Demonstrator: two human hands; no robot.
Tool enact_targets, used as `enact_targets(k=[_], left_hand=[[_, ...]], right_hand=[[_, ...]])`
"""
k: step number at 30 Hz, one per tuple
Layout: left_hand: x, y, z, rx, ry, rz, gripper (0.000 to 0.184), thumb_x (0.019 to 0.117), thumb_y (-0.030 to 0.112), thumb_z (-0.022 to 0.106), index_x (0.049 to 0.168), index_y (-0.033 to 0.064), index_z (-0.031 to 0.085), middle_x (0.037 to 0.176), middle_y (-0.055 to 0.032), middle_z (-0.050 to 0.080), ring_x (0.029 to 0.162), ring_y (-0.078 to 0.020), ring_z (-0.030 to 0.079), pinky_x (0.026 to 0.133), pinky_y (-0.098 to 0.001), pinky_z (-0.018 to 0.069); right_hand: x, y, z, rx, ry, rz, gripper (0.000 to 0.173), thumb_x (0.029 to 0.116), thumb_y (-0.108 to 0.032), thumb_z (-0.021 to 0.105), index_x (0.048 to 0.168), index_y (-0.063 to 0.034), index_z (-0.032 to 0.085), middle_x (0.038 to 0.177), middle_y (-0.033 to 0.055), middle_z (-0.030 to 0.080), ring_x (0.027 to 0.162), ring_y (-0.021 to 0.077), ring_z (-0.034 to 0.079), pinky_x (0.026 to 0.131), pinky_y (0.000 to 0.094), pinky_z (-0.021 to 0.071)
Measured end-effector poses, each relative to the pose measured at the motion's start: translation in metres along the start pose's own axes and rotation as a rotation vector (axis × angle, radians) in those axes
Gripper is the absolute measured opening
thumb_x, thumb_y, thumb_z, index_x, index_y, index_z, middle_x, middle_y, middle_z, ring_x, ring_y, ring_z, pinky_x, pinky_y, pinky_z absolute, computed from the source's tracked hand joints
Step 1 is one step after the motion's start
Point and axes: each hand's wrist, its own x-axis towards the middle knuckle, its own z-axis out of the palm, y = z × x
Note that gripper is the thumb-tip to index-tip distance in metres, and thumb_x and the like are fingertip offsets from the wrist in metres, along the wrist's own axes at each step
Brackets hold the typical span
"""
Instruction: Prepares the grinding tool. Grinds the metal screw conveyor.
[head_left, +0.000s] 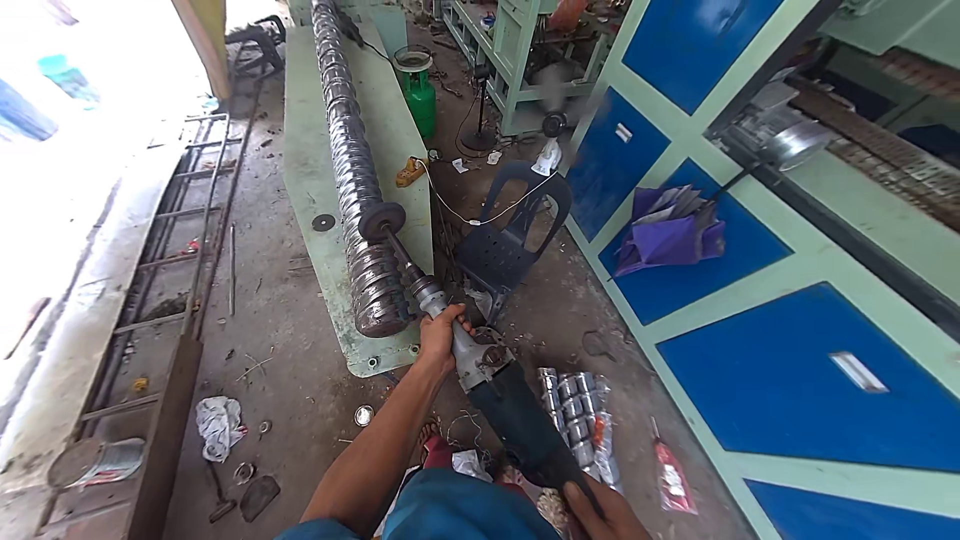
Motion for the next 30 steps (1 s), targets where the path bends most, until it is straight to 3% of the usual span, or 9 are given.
enact_targets(k=[9,30], left_hand=[[0.009,-0.005,0.005,0.075,0.028,-0.006,0.013,0.0963,0.003,0.064,0.100,0.0008,0.052,0.065,-0.0077,0.055,0.051,-0.0190,0.059,0.054,-0.0369,0.0602],[-0.018,0.020,-0.016,-0.080,-0.013,0.005,0.008,0.1000,0.006,0.059,0.098,0.0038,0.052,0.065,-0.0063,0.055,0.052,-0.0182,0.060,0.056,-0.0359,0.0603]], right_hand=[[0.007,0.005,0.001,0.084,-0.007,0.028,0.050,0.1088,-0.048,0.042,0.108,-0.0022,0.063,0.067,0.0051,0.062,0.051,0.0169,0.059,0.050,0.0366,0.0542],[-0.018,-0.036,0.001,-0.110,-0.025,0.019,0.051,0.1067,-0.051,0.047,0.112,-0.0031,0.063,0.069,0.0050,0.063,0.053,0.0172,0.060,0.053,0.0383,0.0551]])
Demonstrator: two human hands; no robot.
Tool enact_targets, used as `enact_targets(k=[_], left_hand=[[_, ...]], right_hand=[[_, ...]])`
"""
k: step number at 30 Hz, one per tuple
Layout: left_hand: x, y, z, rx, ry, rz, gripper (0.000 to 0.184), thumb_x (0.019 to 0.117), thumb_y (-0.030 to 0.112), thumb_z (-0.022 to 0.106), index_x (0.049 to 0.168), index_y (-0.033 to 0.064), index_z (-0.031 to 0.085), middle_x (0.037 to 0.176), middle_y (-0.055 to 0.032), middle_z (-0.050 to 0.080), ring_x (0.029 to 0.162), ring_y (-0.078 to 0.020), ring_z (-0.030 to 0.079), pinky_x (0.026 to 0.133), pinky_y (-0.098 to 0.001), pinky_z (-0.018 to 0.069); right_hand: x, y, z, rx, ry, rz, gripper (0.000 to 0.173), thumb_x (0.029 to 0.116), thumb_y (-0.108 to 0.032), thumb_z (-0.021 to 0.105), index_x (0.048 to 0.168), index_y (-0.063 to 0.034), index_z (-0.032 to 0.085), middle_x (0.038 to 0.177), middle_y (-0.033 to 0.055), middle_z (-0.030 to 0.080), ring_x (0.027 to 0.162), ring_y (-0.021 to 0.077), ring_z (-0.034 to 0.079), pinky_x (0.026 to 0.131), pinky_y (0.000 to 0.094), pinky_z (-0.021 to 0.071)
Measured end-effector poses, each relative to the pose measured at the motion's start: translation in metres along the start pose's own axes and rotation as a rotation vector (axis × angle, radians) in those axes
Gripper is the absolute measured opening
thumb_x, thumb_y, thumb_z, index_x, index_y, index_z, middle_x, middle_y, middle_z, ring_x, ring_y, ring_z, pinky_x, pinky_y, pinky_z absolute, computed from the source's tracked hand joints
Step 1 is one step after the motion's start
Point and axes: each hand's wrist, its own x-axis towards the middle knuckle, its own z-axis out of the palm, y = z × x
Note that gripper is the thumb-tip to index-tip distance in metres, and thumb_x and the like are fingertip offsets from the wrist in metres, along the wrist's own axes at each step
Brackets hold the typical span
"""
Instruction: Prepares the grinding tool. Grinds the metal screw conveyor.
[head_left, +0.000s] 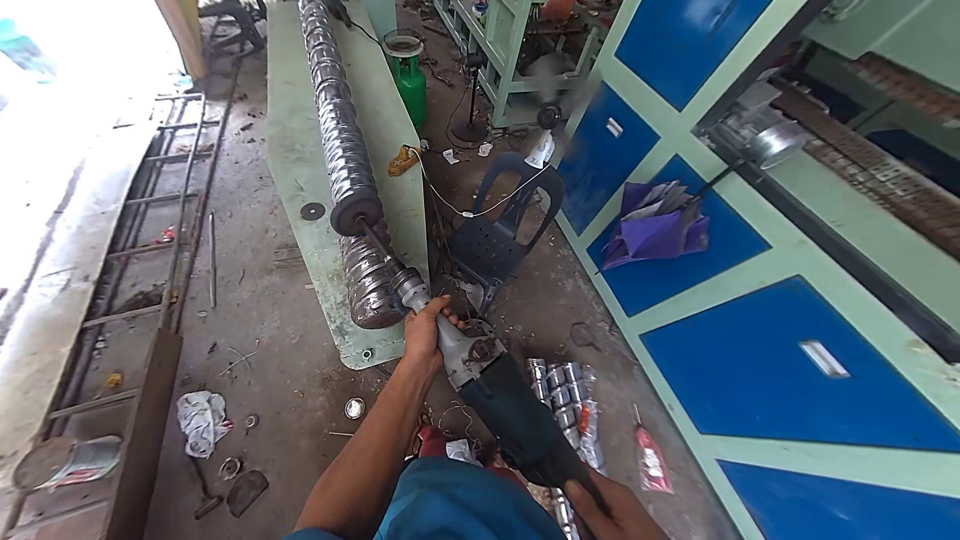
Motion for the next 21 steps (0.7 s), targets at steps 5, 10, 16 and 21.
enact_targets(k=[5,10,16,21], left_hand=[[-0.005,0.004,-0.010,-0.018,-0.002,0.013,0.007,0.0998,0.006,0.059,0.097,0.0039,0.053,0.064,-0.0055,0.054,0.051,-0.0174,0.059,0.056,-0.0354,0.0597],[-0.007,0.005,-0.020,-0.033,0.002,0.024,0.006,0.0996,0.005,0.056,0.094,0.0034,0.054,0.064,-0.0050,0.054,0.051,-0.0162,0.058,0.056,-0.0341,0.0589],[-0.007,0.005,-0.023,-0.027,-0.002,0.032,0.005,0.0994,0.005,0.057,0.095,0.0040,0.054,0.063,-0.0046,0.053,0.052,-0.0165,0.058,0.056,-0.0348,0.0590],[-0.001,0.001,-0.013,-0.002,-0.005,0.012,0.006,0.0991,0.006,0.058,0.097,0.0041,0.053,0.065,-0.0055,0.054,0.052,-0.0176,0.058,0.057,-0.0362,0.0592]], right_hand=[[-0.001,-0.003,0.003,-0.032,-0.009,-0.013,0.050,0.1066,-0.051,0.048,0.113,-0.0046,0.064,0.068,0.0054,0.062,0.053,0.0180,0.060,0.054,0.0404,0.0550],[0.000,-0.002,0.005,-0.096,-0.014,-0.020,0.052,0.1055,-0.054,0.048,0.112,-0.0054,0.065,0.067,0.0060,0.062,0.056,0.0199,0.062,0.058,0.0439,0.0557],[0.000,0.000,0.005,-0.095,-0.010,-0.018,0.053,0.1050,-0.055,0.049,0.112,-0.0060,0.065,0.069,0.0060,0.064,0.058,0.0199,0.064,0.059,0.0442,0.0564],[0.002,0.006,0.006,-0.060,-0.002,-0.023,0.053,0.1059,-0.055,0.046,0.113,-0.0053,0.065,0.069,0.0052,0.064,0.057,0.0189,0.063,0.058,0.0423,0.0568]])
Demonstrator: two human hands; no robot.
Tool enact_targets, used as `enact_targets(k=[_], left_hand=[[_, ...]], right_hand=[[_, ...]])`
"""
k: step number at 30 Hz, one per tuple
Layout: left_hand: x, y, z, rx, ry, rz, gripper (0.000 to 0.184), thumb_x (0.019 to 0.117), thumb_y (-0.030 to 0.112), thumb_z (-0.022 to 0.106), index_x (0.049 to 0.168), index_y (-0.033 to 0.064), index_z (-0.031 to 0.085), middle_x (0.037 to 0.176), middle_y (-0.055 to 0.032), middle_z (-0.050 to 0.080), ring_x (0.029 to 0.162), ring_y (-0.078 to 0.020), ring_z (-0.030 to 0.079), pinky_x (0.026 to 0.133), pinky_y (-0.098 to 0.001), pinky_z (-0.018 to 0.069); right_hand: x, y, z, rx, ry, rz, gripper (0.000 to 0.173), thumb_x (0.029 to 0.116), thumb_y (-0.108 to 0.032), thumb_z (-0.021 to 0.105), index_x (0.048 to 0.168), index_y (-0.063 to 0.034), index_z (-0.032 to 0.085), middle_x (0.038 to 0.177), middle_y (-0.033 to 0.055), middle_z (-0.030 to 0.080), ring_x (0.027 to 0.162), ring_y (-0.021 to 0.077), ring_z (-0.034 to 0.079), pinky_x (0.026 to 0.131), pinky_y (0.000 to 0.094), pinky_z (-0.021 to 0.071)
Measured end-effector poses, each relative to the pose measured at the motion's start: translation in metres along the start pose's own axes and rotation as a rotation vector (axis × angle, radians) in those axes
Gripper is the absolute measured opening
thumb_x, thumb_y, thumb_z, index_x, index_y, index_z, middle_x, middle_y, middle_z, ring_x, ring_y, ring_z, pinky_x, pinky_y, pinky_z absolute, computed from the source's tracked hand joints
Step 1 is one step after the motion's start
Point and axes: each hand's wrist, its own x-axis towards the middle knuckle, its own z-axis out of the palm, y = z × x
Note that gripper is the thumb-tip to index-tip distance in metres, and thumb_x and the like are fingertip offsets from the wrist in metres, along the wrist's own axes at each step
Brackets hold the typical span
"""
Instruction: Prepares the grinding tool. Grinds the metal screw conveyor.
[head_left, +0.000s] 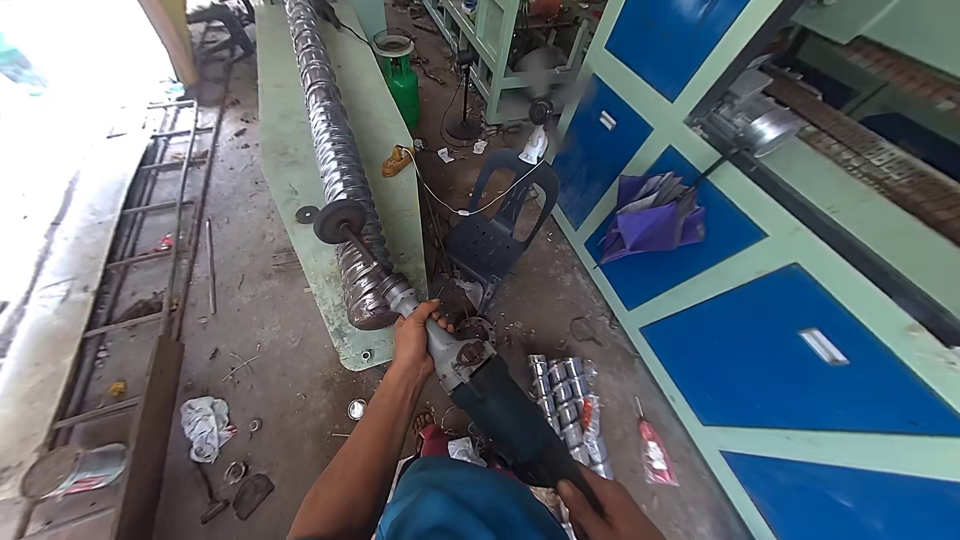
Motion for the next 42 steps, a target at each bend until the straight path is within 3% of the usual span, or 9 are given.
enact_targets(k=[9,15,29,42], left_hand=[[0.017,-0.014,0.025,0.051,-0.001,-0.048,0.010,0.0976,0.004,0.061,0.101,0.0020,0.052,0.067,-0.0073,0.056,0.053,-0.0185,0.060,0.056,-0.0359,0.0598],[0.011,-0.012,0.023,0.034,-0.010,-0.034,0.009,0.0977,0.004,0.062,0.099,0.0023,0.052,0.066,-0.0071,0.055,0.052,-0.0187,0.059,0.055,-0.0360,0.0602],[-0.006,0.003,-0.009,-0.044,0.019,0.007,0.007,0.0994,0.004,0.058,0.099,0.0045,0.051,0.065,-0.0055,0.054,0.051,-0.0172,0.058,0.056,-0.0350,0.0592],[-0.009,0.005,-0.016,-0.072,0.024,-0.001,0.007,0.0993,0.005,0.058,0.098,0.0048,0.052,0.065,-0.0051,0.053,0.052,-0.0171,0.058,0.057,-0.0355,0.0593]], right_hand=[[0.006,0.005,-0.003,0.156,0.015,0.035,0.046,0.1101,-0.042,0.042,0.111,-0.0001,0.061,0.068,0.0046,0.061,0.052,0.0162,0.059,0.051,0.0365,0.0539],[0.004,0.006,-0.005,0.131,0.011,0.014,0.048,0.1090,-0.045,0.044,0.111,-0.0012,0.062,0.067,0.0043,0.061,0.051,0.0156,0.058,0.050,0.0360,0.0533],[-0.001,-0.013,0.000,-0.031,-0.035,0.028,0.053,0.1063,-0.050,0.048,0.116,-0.0008,0.064,0.071,0.0067,0.063,0.058,0.0188,0.062,0.059,0.0425,0.0553],[-0.003,-0.016,-0.003,-0.085,-0.018,0.024,0.056,0.1047,-0.056,0.049,0.113,-0.0033,0.065,0.070,0.0067,0.063,0.059,0.0202,0.063,0.059,0.0443,0.0559]])
